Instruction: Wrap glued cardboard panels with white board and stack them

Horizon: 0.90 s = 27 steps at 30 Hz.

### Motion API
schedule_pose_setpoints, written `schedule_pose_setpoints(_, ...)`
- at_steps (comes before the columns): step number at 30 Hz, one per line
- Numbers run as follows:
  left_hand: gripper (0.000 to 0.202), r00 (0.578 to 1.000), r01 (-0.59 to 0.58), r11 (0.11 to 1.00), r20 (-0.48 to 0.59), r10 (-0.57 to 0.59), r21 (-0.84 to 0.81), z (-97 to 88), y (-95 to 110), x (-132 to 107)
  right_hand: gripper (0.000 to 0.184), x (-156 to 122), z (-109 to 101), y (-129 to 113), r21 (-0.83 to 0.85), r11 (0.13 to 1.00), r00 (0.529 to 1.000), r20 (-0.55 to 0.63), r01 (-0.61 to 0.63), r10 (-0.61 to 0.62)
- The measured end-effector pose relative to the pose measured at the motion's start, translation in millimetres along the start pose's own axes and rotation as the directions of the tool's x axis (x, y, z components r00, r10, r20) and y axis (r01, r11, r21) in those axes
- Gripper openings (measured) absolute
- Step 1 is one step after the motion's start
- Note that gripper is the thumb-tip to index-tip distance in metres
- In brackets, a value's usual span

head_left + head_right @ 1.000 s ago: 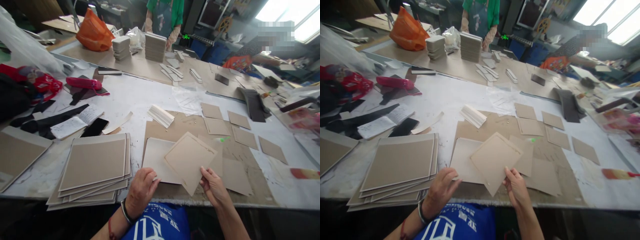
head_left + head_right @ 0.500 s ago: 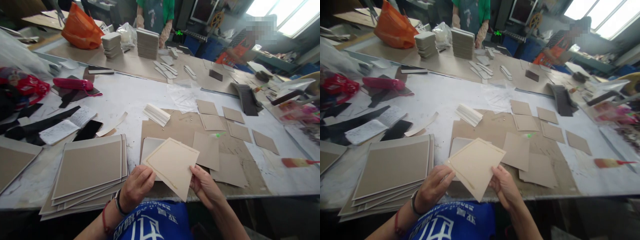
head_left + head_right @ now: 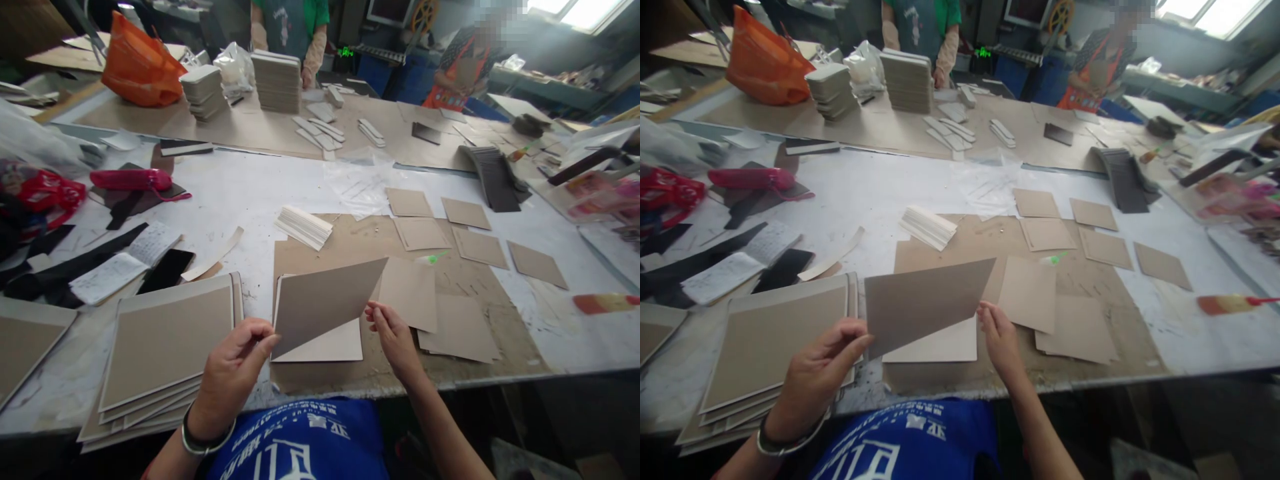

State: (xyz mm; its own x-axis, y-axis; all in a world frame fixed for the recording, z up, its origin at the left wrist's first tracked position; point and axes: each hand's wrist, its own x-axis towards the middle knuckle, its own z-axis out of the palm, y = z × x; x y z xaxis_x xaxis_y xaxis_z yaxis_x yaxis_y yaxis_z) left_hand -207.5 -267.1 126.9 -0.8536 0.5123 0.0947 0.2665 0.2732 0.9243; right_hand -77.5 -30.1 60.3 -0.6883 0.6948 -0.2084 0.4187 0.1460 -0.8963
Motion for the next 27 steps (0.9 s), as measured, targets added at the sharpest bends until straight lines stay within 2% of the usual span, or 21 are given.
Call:
schedule_pose_setpoints(2,0.015,0.991,0.132,0.988,0.013,-0.131,-0.076,3.9,-8.7,-1.3,0.044,5.3,1.2,1.4,-0.064,0.997,0.998,-0.035,0.046,-0.048)
schedule_pose_setpoints(5,0.021,0.951,0.308,0.931,0.045,-0.305,-0.197,8.9,-22.8,-2.1,0.041,13.1,0.5,3.6,-0.146,0.984,0.994,-0.036,0.098,-0.104)
schedule_pose_setpoints(10,0.028,0.881,0.459,0.841,0.025,-0.473,-0.287,20.0,-47.3,1.3,0.039,17.7,-1.7,8.4,-0.214,0.974,0.997,0.025,0.072,-0.068)
schedule_pose_setpoints(17,0.031,0.815,0.564,0.815,-0.072,-0.575,-0.129,42.9,-79.5,2.5,0.029,4.9,1.9,21.3,-0.524,0.832,0.983,0.134,0.18,-0.129)
schedule_pose_setpoints(22,0.03,0.776,0.624,0.779,-0.07,-0.626,-0.053,50.2,-94.8,3.7,0.023,-1.3,5.7,32.3,-0.56,0.817,0.983,0.18,0.14,-0.044)
schedule_pose_setpoints(27,0.027,0.758,0.652,0.757,-0.036,-0.651,0.042,51.2,-104.0,9.5,0.024,-0.9,8.7,41.4,-0.574,0.811,0.981,0.195,0.113,0.002)
